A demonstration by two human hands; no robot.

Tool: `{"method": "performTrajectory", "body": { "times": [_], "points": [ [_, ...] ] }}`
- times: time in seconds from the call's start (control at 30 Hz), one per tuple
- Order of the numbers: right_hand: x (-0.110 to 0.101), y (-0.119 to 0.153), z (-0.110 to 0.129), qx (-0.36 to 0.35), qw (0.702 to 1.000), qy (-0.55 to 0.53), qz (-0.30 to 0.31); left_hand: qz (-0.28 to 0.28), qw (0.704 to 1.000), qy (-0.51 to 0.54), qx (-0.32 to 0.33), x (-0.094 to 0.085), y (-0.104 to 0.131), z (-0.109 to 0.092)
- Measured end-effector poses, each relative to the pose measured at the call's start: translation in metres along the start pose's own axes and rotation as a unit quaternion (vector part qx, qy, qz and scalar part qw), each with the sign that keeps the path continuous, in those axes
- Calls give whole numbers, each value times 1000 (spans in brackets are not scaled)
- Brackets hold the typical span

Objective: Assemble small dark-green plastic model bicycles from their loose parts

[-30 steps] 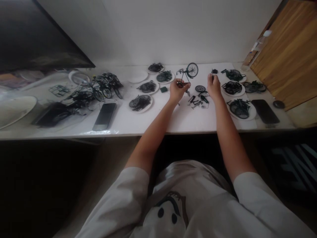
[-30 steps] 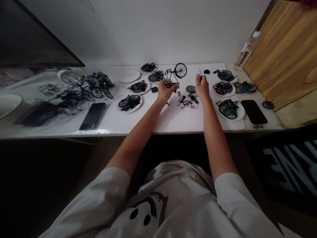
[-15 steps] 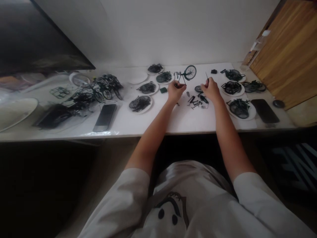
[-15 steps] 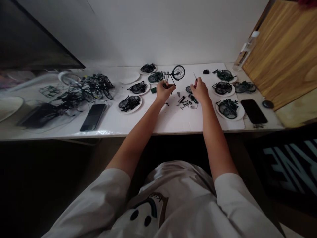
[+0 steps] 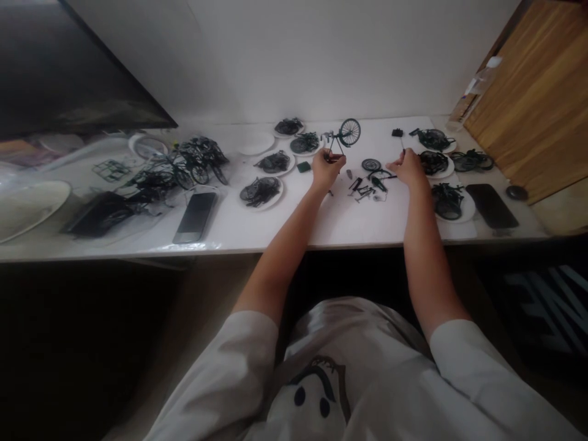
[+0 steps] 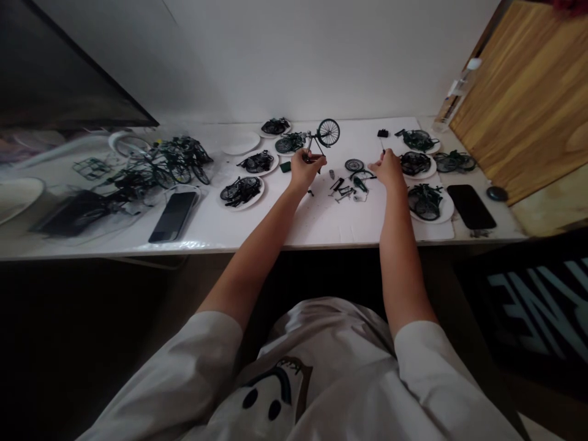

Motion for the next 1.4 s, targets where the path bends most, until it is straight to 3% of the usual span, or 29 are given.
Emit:
{"method": "performTrajectory", "body": {
  "times": [0.13,0.33,0.67,1.03,1.2,1.4],
  "points": [
    [12,8,11,-17,997,-43,59,-6,1000,-2,-5,-2,1,-2],
    [11,11,18,-22,997,-25,76,-19,1000,-6,-10,-5,1,-7],
    [-6,6,8,12,1000,-10,-14,-56,998,22,-15,-15,-7,-8],
    [-2,1,6,23,999,-4,-34,-80,995,49,-20,-32,-17,-16],
    [2,4,23,-14,999,-21,-29,-108,993,51,-18,-43,-23,-15],
    [18,22,64,-64,997,-31,18,-119,992,46,-21,-48,-22,-15]
  ]
}}
Point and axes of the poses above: each hand's wrist, its own y-axis away from the middle knuckle, its own x-axis out of the palm, z = x × y, the point moved 9 cm from there along -y, towards the middle knuckle, and after that the axes turned 3 degrees about y, right-handed, at the moved point
